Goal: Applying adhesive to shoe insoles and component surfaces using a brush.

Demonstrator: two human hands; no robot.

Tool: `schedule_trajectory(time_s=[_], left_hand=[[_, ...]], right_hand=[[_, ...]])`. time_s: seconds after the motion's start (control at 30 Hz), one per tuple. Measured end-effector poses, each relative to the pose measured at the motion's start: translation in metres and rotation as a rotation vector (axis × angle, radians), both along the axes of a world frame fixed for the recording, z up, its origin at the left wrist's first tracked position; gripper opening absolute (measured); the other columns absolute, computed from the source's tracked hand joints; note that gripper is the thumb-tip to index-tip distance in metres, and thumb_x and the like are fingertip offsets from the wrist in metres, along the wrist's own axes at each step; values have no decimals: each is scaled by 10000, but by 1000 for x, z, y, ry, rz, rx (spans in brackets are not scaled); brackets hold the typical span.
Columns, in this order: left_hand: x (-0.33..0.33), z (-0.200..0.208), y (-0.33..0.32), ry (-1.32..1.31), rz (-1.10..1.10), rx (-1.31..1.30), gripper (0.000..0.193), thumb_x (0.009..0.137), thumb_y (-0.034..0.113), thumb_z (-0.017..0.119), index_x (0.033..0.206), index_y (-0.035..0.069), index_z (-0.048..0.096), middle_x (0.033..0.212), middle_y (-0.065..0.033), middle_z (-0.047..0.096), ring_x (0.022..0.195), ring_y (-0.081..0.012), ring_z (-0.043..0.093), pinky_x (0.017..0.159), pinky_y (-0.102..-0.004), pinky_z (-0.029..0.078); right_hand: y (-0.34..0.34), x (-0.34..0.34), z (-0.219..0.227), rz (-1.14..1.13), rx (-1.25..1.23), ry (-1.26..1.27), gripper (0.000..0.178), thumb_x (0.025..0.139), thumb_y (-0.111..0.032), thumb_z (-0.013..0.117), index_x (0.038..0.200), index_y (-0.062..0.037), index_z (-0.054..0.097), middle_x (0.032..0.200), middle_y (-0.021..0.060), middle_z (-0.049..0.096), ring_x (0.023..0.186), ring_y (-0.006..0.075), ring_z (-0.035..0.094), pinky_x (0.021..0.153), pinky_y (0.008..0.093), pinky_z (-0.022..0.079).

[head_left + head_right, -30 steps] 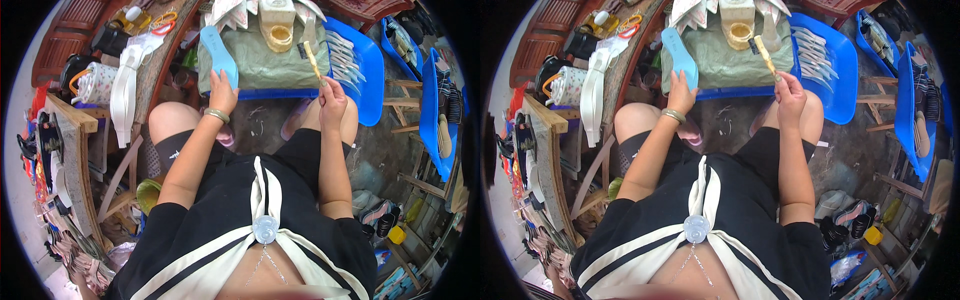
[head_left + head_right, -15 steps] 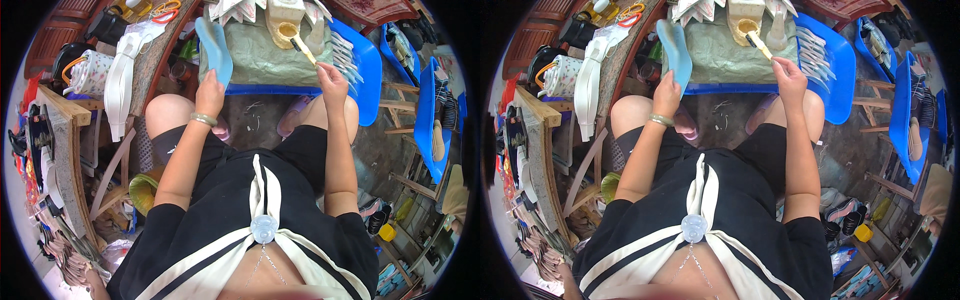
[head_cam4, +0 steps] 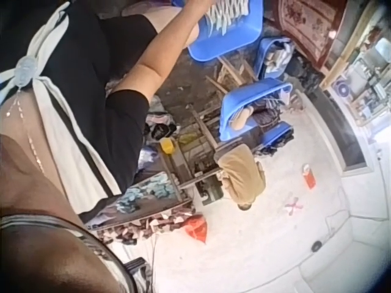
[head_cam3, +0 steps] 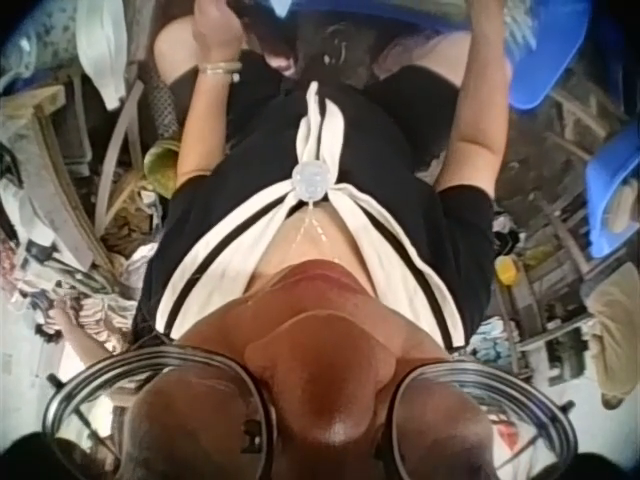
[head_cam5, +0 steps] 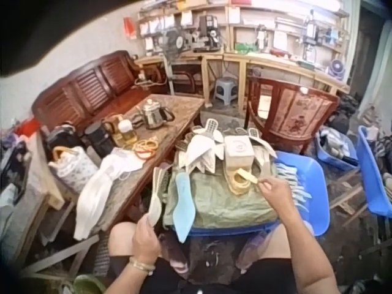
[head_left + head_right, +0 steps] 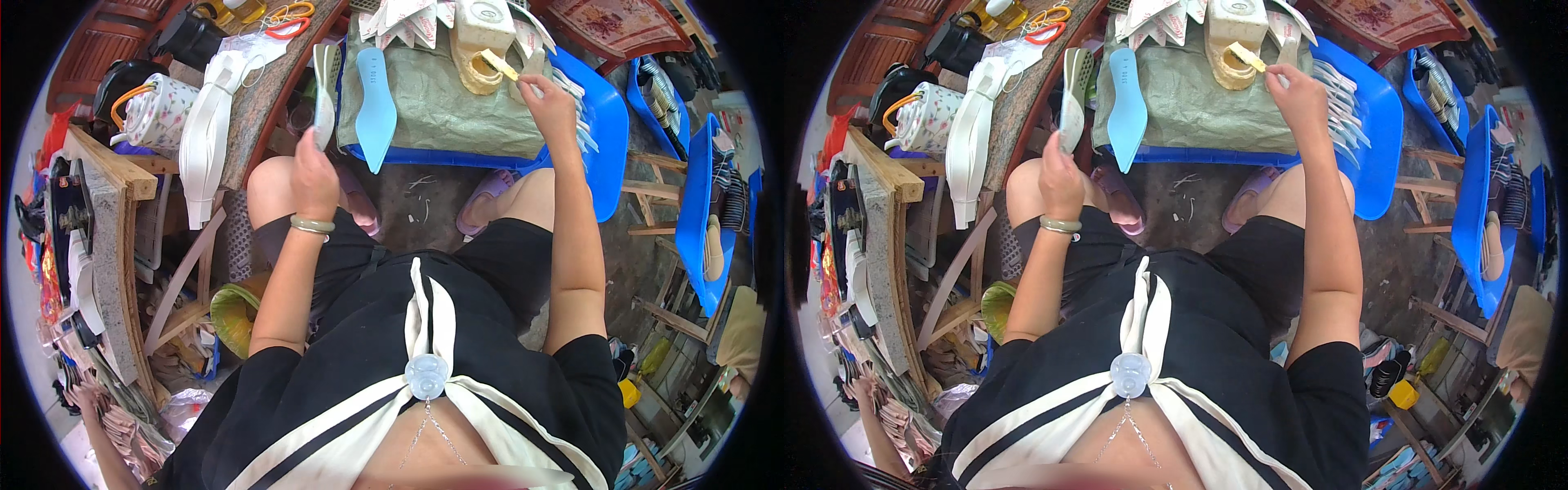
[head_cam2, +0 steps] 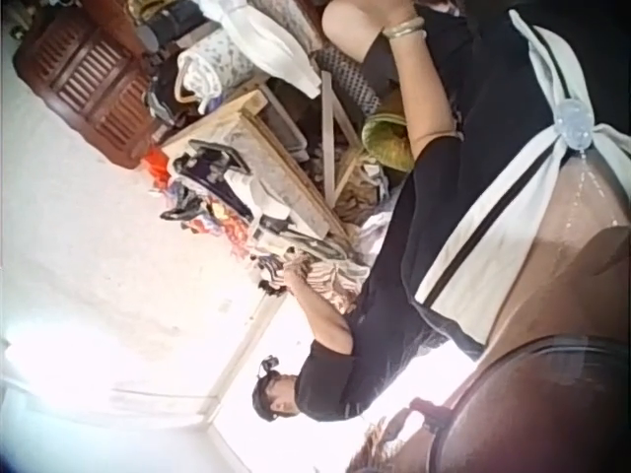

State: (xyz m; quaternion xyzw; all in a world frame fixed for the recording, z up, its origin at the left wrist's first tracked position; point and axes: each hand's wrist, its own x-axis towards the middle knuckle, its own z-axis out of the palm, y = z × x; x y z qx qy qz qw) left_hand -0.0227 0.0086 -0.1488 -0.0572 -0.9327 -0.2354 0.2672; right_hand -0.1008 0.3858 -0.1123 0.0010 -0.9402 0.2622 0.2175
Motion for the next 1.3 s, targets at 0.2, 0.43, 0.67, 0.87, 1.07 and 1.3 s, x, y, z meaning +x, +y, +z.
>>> schedule_trajectory(time_s=[0.2, 0.43, 0.67, 0.87, 1.07, 1.3], left_hand=[[5, -36, 40, -89, -341, -175, 289, 811, 4, 530, 1099, 12, 549, 1181, -195, 531, 1098, -334, 524, 910, -386, 458], [-16, -19, 71, -298, -126, -115, 540, 722, 157, 715, 1188, 23, 477, 1309, -219, 399, 1186, -401, 422, 957, -425, 411], [-45, -49, 76, -296, -30, -46, 802, 714, 168, 736, 1348, -3, 277, 1294, -300, 360, 1193, -438, 388, 1016, -454, 340], [-47, -39, 70, -235, -83, 118, 784, 676, 91, 714, 1336, 3, 300, 1267, -242, 401, 1156, -415, 406, 998, -451, 337], [-17, -10, 54, -214, -198, 192, 518, 797, 171, 604, 1259, -7, 452, 1182, -210, 509, 1093, -344, 511, 924, -398, 415], [3, 30, 75, -832, -528, 1517, 336, 911, 30, 433, 1241, -29, 439, 1086, -111, 611, 935, -154, 620, 837, -278, 509]], right_hand=[[-13, 17, -7, 0, -155, 22, 161, 810, -241, 657, 917, -130, 705, 765, 142, 665, 647, 244, 657, 595, 320, 487], [-6, 34, -13, -33, -260, 35, 161, 810, -212, 666, 931, -113, 707, 743, 115, 673, 622, 146, 626, 599, 274, 467], [-5, 38, -22, -41, -348, 43, 149, 803, -183, 671, 924, -106, 709, 752, 106, 679, 637, 158, 634, 619, 274, 476], [0, 41, -23, -42, -372, 38, 149, 801, -180, 667, 923, -107, 709, 761, 114, 680, 656, 183, 653, 626, 280, 485], [2, 34, -6, -48, -227, 41, 147, 800, -196, 662, 909, -107, 705, 786, 133, 676, 697, 255, 663, 630, 318, 498], [5, -11, 6, 45, 124, -53, 160, 794, -261, 612, 860, -145, 699, 753, 148, 655, 723, 330, 639, 659, 407, 511]])
